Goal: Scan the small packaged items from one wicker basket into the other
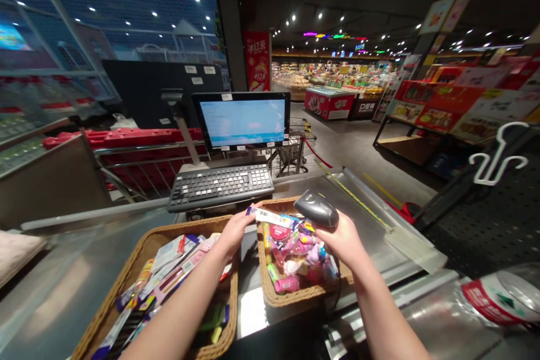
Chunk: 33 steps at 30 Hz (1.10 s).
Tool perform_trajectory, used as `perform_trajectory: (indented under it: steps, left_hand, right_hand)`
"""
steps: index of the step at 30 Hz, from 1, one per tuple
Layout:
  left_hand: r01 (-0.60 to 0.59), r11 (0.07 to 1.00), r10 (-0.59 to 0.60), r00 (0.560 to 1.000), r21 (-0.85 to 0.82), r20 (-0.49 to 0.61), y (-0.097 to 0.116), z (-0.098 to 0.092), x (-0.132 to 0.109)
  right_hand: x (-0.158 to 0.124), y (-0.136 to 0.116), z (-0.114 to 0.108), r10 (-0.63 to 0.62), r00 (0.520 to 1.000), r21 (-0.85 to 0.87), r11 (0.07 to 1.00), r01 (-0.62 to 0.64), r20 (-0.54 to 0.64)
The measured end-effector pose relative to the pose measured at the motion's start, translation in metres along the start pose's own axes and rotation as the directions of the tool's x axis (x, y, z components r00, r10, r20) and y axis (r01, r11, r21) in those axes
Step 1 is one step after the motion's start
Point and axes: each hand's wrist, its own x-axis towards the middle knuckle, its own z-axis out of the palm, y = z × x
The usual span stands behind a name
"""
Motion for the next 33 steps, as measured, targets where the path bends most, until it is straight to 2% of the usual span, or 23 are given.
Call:
perform_trajectory:
  steps: [5, 9, 15, 20, 25, 33]
  left_hand:
    - [-0.018, 0.946, -0.015, 0.995, -0.323, -0.099, 0.02, -0.02, -0.026]
    - [-0.096, 0.91, 0.034, 0.987, -0.404, -0.157, 0.025, -0.047, -0.04]
    - [-0.225, 0.906, 0.157, 0.965, -0.359, -0.208, 0.04, -0.085, -0.049]
    - [-0.278, 0.923, 0.222, 0.949, -0.264, -0.223, 0.064, -0.107, -0.046]
    - [-0.313, 0.924, 0.269, 0.94, -0.219, -0.208, 0.074, -0.114, -0.046]
    - [-0.32, 0.939, 0.296, 0.939, -0.129, -0.173, 0.073, -0.114, -0.047]
  right_hand:
    - [-0.011, -0.035, 0.028, -0.058, 0.997, -0.009, 0.998, 0.058, 0.057]
    - [-0.018, -0.058, 0.06, -0.123, 0.986, -0.053, 0.99, 0.129, 0.115]
    - [-0.014, -0.084, 0.101, -0.208, 0.965, -0.048, 0.975, 0.218, 0.161]
    - [-0.008, -0.105, 0.12, -0.28, 0.94, -0.042, 0.955, 0.293, 0.197]
    - [-0.009, -0.118, 0.126, -0.311, 0.932, -0.052, 0.944, 0.326, 0.187]
    - [-0.006, -0.124, 0.123, -0.288, 0.938, -0.105, 0.944, 0.311, 0.191]
